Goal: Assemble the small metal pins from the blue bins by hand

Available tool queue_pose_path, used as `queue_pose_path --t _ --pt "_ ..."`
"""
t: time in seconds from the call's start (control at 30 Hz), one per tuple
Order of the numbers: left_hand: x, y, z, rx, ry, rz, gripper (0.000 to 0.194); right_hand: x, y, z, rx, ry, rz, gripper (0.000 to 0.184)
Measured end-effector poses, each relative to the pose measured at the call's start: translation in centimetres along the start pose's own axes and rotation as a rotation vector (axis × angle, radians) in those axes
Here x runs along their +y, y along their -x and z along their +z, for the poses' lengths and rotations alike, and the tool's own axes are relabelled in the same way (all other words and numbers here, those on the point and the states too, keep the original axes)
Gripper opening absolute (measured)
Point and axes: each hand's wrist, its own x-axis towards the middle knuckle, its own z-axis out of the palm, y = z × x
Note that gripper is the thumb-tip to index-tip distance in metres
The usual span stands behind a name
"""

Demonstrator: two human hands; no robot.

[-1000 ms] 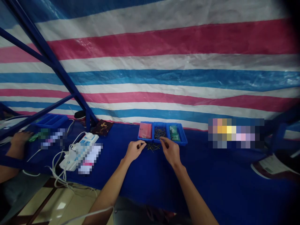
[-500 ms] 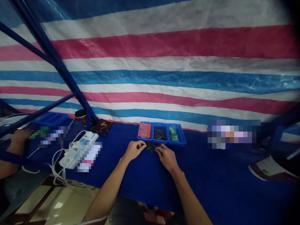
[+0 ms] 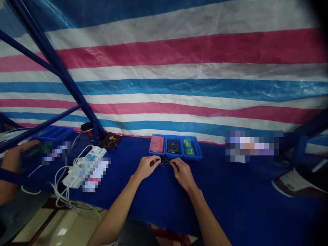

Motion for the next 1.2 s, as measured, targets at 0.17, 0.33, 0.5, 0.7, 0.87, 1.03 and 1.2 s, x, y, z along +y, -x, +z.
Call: queue_pose_path --t 0.17,0.33,0.5,0.7,0.87,1.03,1.2 --pt "0.6 0.1 0.4 -0.060 0.029 0.025 0.028 -0.7 0.1 0.9 0.009 -0.104 -0.020 0.021" --pt "0.8 0.1 0.6 -0.118 0.018 0.084 0.026 -1.1 0.2 1.3 0.005 -0.125 -0.032 0.020" --pt "0.9 0.1 0.6 -0.130 0.033 0.098 0.027 -1.1 0.2 1.6 0.004 -0.112 -0.037 0.020" --pt "0.7 0.2 0.8 -0.113 0.041 0.078 0.025 -0.9 0.3 1.8 0.001 -0.132 -0.049 0.019" --pt "0.9 0.2 0.9 -0.126 0.039 0.063 0.025 -0.8 0.4 1.8 0.009 -0.140 -0.046 0.019" --pt "1.2 0.2 1.0 -0.131 0.053 0.058 0.026 -0.7 0.4 1.9 0.010 -0.138 -0.048 0.020" --pt "1.3 0.2 1.0 -0.133 0.063 0.057 0.024 -0.7 0.4 1.8 -0.002 -0.119 -0.043 0.024"
